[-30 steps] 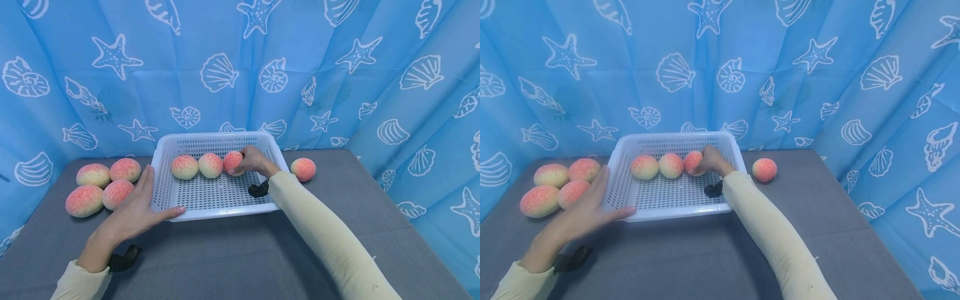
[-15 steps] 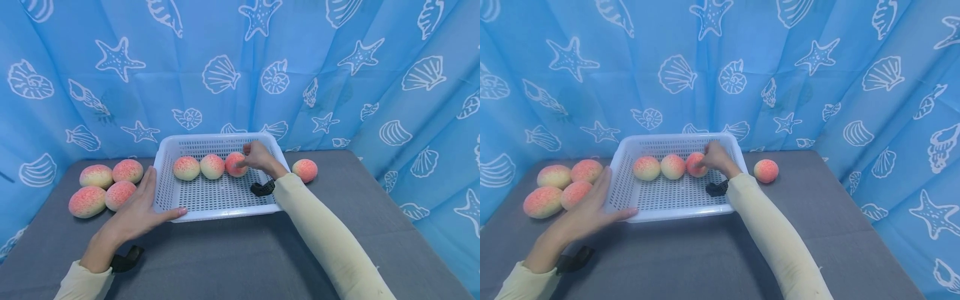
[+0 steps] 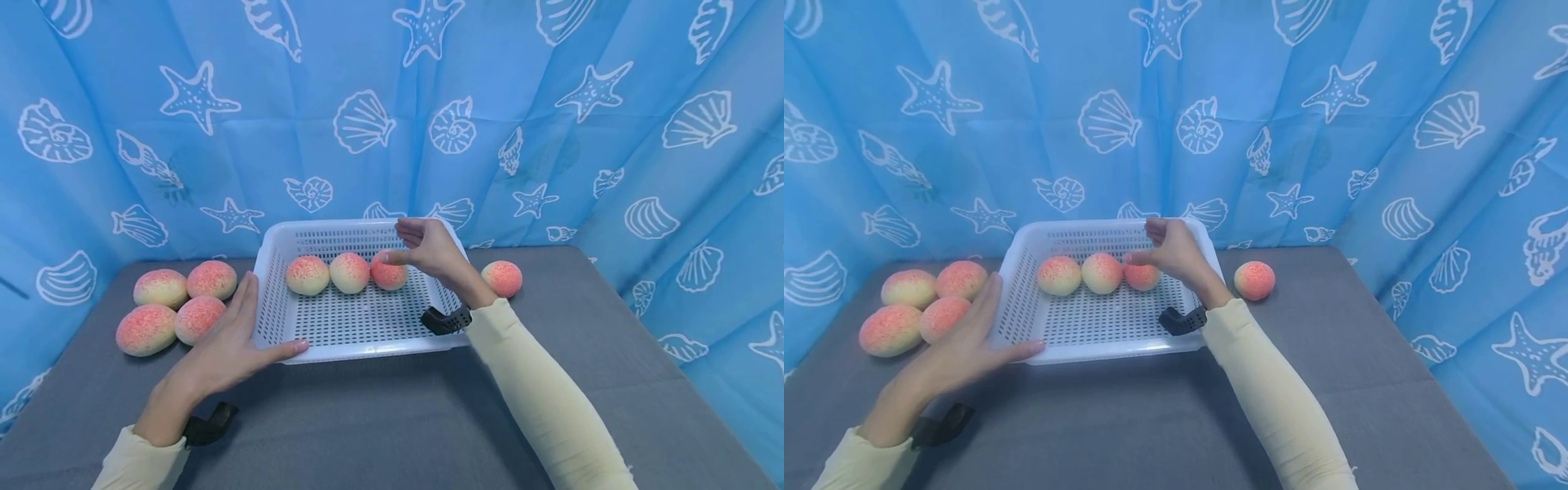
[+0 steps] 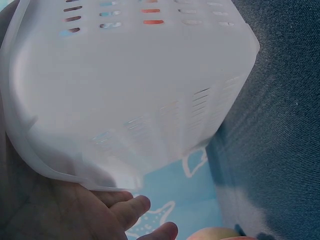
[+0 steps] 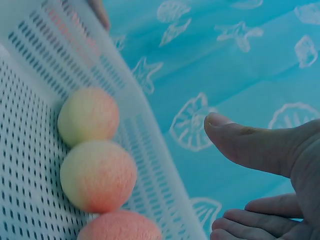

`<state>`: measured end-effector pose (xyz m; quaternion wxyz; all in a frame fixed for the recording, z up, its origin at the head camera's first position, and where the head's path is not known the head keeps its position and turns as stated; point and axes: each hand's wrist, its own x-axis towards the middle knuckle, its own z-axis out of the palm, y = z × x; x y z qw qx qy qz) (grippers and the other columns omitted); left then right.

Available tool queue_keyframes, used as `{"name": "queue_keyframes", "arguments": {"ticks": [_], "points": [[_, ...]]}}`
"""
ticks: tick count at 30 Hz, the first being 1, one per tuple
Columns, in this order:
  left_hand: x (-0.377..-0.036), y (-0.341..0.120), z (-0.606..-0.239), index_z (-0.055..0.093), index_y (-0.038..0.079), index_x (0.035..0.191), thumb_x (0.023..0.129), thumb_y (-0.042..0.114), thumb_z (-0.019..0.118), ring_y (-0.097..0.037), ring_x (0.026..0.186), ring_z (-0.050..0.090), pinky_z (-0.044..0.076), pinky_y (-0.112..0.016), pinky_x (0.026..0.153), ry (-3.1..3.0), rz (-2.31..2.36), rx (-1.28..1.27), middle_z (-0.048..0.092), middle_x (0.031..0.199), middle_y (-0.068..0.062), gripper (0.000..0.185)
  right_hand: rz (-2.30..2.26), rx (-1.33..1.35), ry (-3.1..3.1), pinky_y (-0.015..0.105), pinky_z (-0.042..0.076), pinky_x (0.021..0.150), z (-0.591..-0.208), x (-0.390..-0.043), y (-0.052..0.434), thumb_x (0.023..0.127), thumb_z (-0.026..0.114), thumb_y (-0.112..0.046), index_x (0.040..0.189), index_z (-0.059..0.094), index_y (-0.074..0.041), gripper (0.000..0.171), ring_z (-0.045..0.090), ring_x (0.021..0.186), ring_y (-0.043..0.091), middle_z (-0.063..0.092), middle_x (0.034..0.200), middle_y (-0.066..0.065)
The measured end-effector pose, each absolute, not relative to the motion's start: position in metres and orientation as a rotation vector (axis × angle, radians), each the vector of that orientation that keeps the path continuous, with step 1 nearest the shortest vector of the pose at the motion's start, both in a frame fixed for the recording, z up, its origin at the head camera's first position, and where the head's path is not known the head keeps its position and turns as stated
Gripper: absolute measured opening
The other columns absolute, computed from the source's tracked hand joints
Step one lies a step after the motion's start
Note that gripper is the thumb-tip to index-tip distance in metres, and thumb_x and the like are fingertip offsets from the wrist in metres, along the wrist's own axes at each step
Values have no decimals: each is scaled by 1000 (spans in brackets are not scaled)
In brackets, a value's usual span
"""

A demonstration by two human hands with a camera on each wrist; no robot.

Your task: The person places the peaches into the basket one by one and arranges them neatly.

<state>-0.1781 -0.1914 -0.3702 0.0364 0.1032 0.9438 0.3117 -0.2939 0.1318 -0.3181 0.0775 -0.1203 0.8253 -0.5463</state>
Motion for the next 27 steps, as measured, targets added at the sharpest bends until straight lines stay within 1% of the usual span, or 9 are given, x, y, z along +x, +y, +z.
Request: {"name": "queue_keyframes", "arguments": {"ticks": [4,6,14,18,22,27], "points": [[-178,-191,-369,-25,17,157,79,74,71,-50,142,27,28,-73,105,2892,964,315,-18,167,-13,135,-1694,-452,2452,38,38,112,-315,-275,136,84,82,-2,152,39,7,81,43,142,31,43,154,21],[-178,-190,-368,-25,17,157,80,73,71,-50,142,29,28,-73,105,2891,967,318,-18,167,-13,135,-1716,-472,2440,39,38,112,-315,-267,139,83,82,-2,151,39,6,81,44,141,31,44,153,22],[-179,-191,-369,-25,18,157,79,74,71,-50,144,26,27,-72,106,2898,960,311,-19,167,-13,135,-1736,-462,2449,43,36,113,-317,-241,149,82,85,-7,153,39,4,85,44,141,32,44,154,19],[-180,-191,-370,-25,18,157,79,74,70,-50,144,26,28,-72,106,2901,955,313,-18,167,-14,135,-1781,-463,2430,43,36,113,-323,-236,155,82,85,-5,153,38,5,85,44,141,33,44,154,21],[-180,-191,-371,-25,19,157,79,74,70,-49,142,30,29,-71,105,2898,969,315,-18,167,-13,135,-1801,-466,2422,41,36,113,-329,-234,160,82,85,-4,152,39,5,85,43,142,32,43,154,22],[-179,-191,-370,-26,18,157,80,74,70,-52,144,26,28,-73,105,2897,953,308,-19,167,-14,135,-1816,-464,2428,41,36,113,-331,-234,163,83,84,-3,152,38,7,84,43,142,32,44,153,22]]}}
